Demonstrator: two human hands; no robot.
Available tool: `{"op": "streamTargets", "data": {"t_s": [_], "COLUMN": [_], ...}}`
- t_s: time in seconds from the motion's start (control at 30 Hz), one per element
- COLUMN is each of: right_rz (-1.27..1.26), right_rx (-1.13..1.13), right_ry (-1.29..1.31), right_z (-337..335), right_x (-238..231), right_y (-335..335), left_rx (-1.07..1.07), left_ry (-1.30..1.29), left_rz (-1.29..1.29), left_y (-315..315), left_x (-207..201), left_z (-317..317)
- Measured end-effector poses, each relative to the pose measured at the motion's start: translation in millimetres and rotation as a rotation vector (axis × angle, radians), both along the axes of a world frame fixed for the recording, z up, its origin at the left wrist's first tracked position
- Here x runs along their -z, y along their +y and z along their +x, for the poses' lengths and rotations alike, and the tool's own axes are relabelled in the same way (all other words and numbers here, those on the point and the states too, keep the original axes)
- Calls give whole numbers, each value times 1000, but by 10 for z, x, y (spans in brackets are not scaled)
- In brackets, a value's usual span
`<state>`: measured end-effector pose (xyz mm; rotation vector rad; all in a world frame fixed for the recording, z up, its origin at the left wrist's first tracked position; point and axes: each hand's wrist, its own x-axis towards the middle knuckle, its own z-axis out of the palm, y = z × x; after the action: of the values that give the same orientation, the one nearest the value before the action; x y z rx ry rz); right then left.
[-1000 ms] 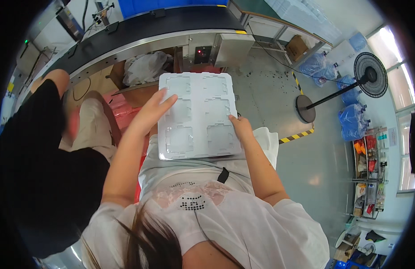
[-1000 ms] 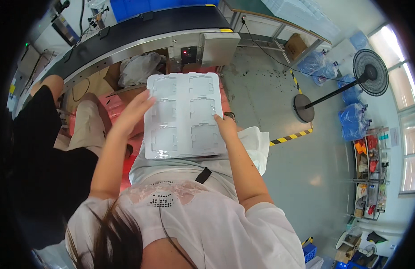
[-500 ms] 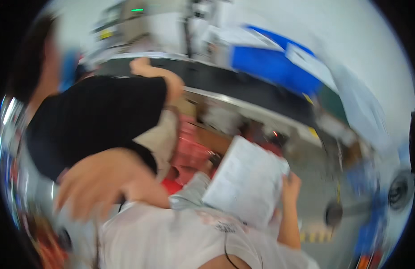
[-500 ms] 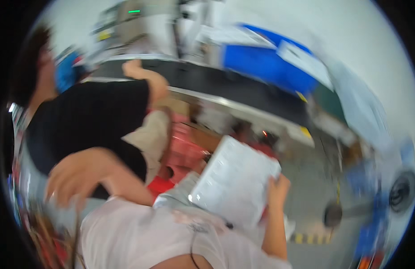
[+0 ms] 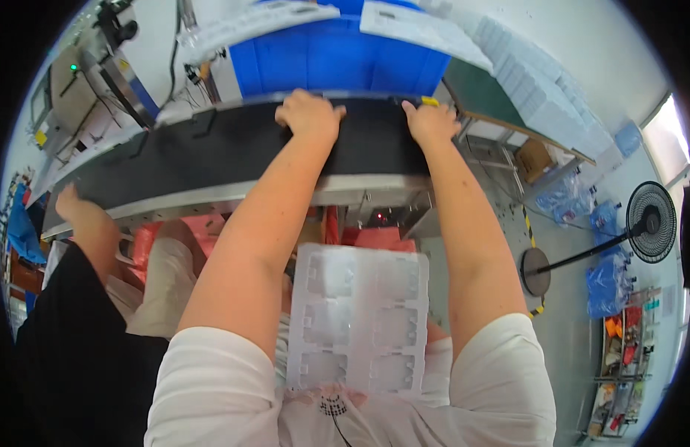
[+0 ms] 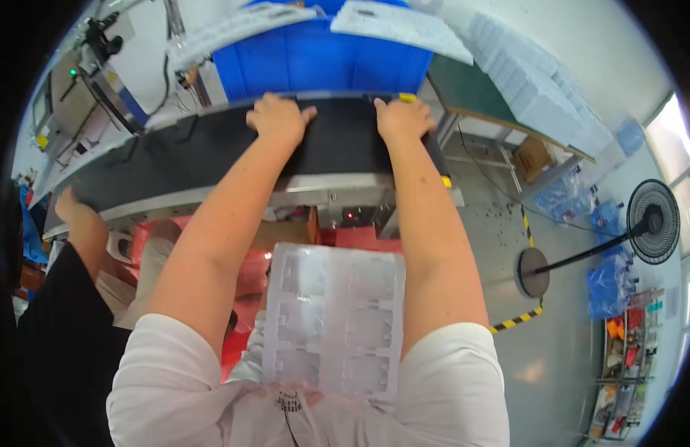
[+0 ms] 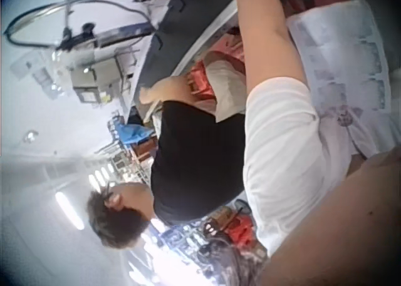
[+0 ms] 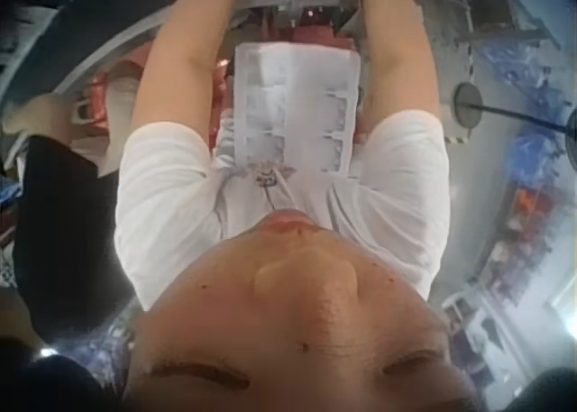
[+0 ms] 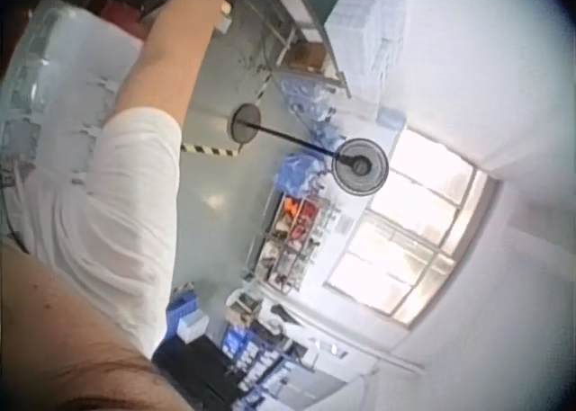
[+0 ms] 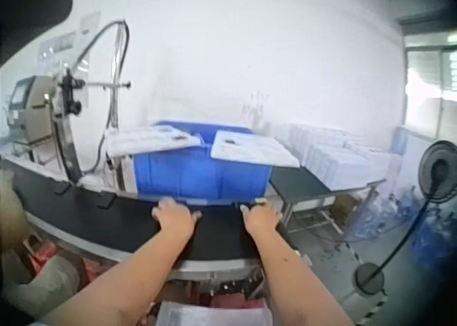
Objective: The person places small black electronic components into a white foam tray. They repeatedly pick up the components and insert them into designated slots, then lift the tray to place it into a blue bin on the table. The process is repeated for multiple components throughout the clip.
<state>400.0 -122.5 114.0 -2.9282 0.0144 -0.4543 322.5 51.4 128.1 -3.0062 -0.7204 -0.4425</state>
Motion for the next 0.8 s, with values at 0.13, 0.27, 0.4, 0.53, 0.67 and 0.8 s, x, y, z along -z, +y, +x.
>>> {"op": "streamTargets", "data": {"t_s": [0.13, 0.27, 0.4, 0.53, 0.67, 0.8], "right_rz": [63, 426, 1193, 1106, 900, 745], "right_rx": [35, -317, -597, -716, -529, -557], "right_ry": [-59, -339, -216, 129, 436, 604], "right_z": [149, -201, -1189, -1865, -2082, -2157], "right_x": [34, 51, -139, 59, 720, 1240], "right_y": [-38, -278, -470, -889, -1092, -1114], "left_rx": [28, 86, 195, 498, 564, 608], "left_ry": [27, -325, -373, -557, -614, -443], "left_rz": [-19, -55, -190, -641, -960, -1131], "left_y": [-248, -103, -87, 108, 15, 104], "left_x": [40, 390, 270, 294, 166, 226], "left_z": [159, 183, -203, -521, -1157, -1647]}}
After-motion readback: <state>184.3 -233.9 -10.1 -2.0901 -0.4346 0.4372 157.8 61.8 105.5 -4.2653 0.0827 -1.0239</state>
